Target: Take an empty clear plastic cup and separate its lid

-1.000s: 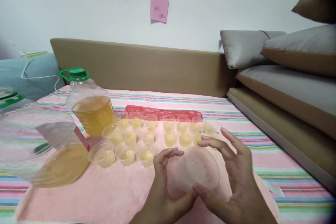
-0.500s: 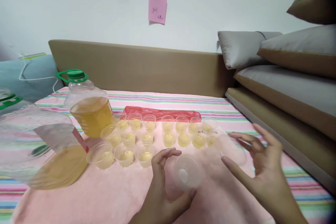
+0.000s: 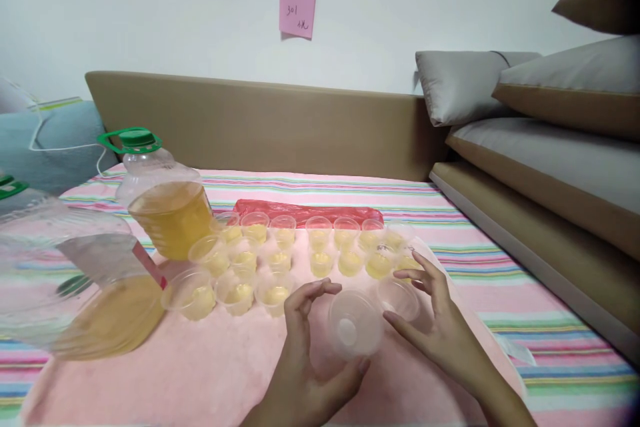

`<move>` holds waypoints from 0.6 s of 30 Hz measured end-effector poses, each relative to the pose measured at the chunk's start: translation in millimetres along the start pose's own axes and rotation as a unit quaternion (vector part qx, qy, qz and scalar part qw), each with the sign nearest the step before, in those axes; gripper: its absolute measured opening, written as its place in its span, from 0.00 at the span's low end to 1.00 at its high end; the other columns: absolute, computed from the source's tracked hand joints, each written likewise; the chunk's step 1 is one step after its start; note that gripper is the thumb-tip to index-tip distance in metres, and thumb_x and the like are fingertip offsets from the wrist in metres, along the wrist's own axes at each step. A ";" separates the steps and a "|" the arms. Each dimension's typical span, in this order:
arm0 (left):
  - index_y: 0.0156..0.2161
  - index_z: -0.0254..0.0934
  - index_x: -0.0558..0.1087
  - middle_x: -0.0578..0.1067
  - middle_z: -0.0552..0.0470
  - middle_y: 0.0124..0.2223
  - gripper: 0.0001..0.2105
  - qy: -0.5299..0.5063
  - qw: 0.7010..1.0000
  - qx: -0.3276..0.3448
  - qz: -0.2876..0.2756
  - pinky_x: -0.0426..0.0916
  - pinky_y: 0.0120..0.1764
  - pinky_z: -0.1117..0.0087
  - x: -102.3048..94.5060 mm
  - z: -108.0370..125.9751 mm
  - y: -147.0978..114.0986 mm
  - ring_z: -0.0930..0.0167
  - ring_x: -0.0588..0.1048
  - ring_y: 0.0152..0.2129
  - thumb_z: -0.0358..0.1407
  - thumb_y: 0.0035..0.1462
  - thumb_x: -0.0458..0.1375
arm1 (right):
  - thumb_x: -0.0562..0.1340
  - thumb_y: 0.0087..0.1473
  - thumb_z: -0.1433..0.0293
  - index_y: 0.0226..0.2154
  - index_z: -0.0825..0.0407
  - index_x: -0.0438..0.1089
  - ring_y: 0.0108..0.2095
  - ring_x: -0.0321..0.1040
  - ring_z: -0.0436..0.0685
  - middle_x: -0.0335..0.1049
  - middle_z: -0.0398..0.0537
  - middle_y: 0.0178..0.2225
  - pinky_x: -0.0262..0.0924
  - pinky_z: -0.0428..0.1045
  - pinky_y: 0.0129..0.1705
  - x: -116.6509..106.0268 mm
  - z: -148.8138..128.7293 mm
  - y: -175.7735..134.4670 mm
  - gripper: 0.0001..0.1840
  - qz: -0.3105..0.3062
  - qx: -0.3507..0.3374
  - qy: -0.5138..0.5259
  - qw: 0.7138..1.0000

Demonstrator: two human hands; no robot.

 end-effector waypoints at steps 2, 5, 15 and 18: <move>0.65 0.61 0.49 0.61 0.48 0.66 0.37 -0.005 1.000 0.001 0.001 0.44 0.69 0.28 -0.1 -0.1 -1.0 0.51 0.57 0.69 0.45 0.61 0.69 | 0.71 0.64 0.50 0.74 0.38 0.44 0.62 0.64 0.69 0.65 0.53 0.61 0.56 0.72 0.66 3.3 1.5 -0.1 0.49 -0.005 0.003 0.000 1.000; 0.65 0.61 0.50 0.60 0.49 0.67 0.36 -0.007 1.000 -0.005 -0.001 0.43 0.70 0.29 0.5 -1.4 -2.0 0.51 0.56 0.69 0.44 0.62 0.69 | 0.70 0.64 0.50 0.74 0.38 0.44 0.63 0.64 0.69 0.65 0.53 0.61 0.57 0.71 0.66 4.5 3.0 -1.1 0.49 -0.009 0.007 0.004 1.000; 0.65 0.62 0.51 0.60 0.49 0.66 0.37 0.001 1.000 0.001 -0.002 0.43 0.69 0.27 0.4 -0.7 -0.1 0.50 0.56 0.69 0.43 0.61 0.69 | 0.74 0.60 0.47 0.75 0.38 0.44 0.64 0.63 0.72 0.63 0.55 0.64 0.58 0.74 0.66 -3.7 11.5 -3.4 0.54 -0.022 -0.001 -0.004 1.000; 0.65 0.63 0.51 0.59 0.50 0.66 0.37 0.003 1.000 0.005 -0.005 0.44 0.69 0.28 0.6 0.4 -0.5 0.50 0.56 0.69 0.43 0.61 0.69 | 0.74 0.59 0.47 0.76 0.38 0.43 0.66 0.59 0.74 0.60 0.56 0.67 0.55 0.75 0.66 -13.9 -5.4 -8.8 0.57 -0.004 -0.036 -0.021 0.999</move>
Point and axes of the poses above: each hand's wrist, its own y-axis towards the middle knuckle, its own x-axis out of the palm, z = x × y, the point moved 10 cm from there along y, towards the middle knuckle
